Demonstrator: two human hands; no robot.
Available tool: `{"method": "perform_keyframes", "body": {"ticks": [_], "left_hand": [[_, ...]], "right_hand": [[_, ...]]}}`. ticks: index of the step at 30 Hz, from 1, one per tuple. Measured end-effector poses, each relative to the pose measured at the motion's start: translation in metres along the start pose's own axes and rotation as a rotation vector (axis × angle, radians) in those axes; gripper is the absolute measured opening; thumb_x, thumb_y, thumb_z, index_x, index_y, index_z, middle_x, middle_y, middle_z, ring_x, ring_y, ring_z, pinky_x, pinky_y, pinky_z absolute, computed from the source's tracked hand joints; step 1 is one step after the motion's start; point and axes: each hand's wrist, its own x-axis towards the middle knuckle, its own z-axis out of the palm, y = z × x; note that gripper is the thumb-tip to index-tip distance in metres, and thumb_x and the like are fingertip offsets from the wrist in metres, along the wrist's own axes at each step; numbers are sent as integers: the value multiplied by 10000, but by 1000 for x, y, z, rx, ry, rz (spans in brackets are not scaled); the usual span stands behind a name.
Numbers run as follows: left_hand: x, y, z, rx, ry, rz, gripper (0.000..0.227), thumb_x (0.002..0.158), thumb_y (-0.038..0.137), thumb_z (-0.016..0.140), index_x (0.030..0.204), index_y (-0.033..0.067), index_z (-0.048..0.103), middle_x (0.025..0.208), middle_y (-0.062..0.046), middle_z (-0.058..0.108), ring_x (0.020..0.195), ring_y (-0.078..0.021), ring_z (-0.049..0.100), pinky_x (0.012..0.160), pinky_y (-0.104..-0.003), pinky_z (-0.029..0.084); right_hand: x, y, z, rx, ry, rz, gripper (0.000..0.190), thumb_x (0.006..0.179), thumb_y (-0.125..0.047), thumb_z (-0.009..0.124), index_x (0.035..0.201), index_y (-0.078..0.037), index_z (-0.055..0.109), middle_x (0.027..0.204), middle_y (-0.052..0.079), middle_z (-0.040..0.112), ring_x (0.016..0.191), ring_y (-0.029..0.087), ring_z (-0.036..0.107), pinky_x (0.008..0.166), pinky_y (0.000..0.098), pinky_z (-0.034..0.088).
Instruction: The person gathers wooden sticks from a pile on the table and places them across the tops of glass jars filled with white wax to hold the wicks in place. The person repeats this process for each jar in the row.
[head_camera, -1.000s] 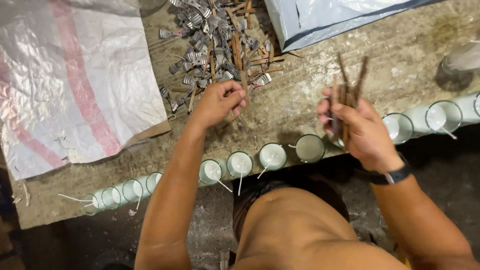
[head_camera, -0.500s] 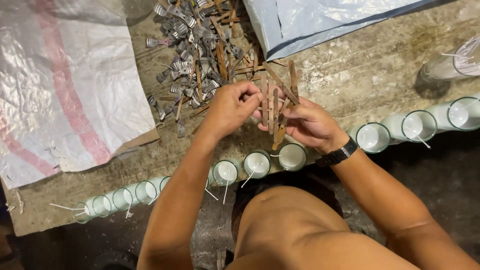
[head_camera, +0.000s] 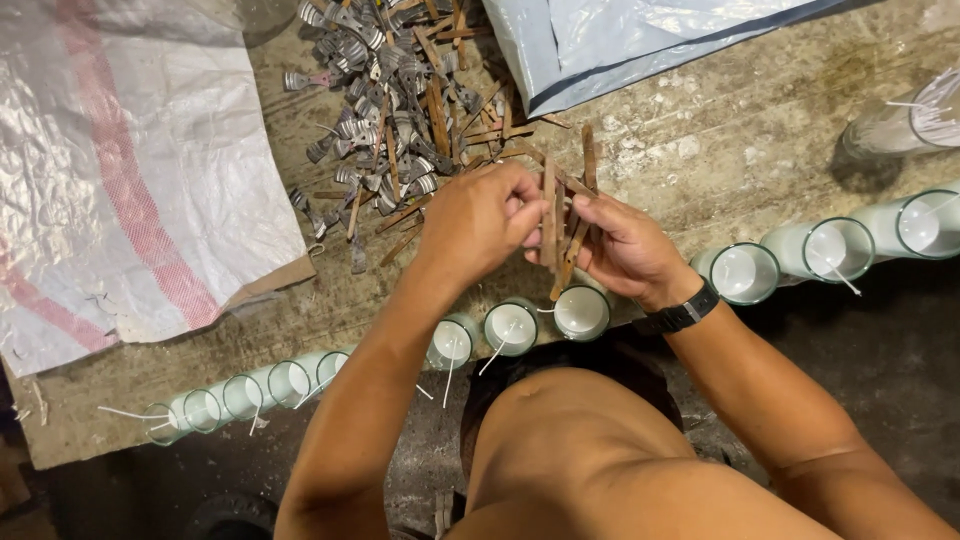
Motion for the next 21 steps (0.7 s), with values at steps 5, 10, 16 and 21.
{"method": "perform_keyframes", "body": {"ticks": [5,10,16,21], "left_hand": [[12,-19,-16,90,221,46,84,778,235,565,824,169,588,673,-96,578,694,-296,594,634,-391,472],[20,6,-30,121,37,-54,327,849,260,451,1158,157,424,1010,-77,548,792,-145,575,692,-296,515],[37,-42,28,-42,175,169,148,837,285,507,899,178,590,763,-88,596,738,-315,600,663,-413,483],[24,1,35,-118,406,70,116,835,281,487,860,208,574,692,-25,622,649,-236,625,633,-346,505]], "right_hand": [[-1,-2,-16,-238,132,-62,317,823,-136,480,1120,-26,481,804,114,544,571,156,512,474,260,482],[-12,-22,1,-508,103,57,336,883,-125,372,1204,-33,411,719,0,467,515,68,376,424,182,301],[-8,-14,-18,-369,190,-121,210,824,-178,499,990,-55,465,645,41,378,453,86,336,316,172,302],[5,-5,-28,-146,282,-262,286,839,-233,538,1055,-53,486,659,-24,333,524,40,334,394,111,321]]}}
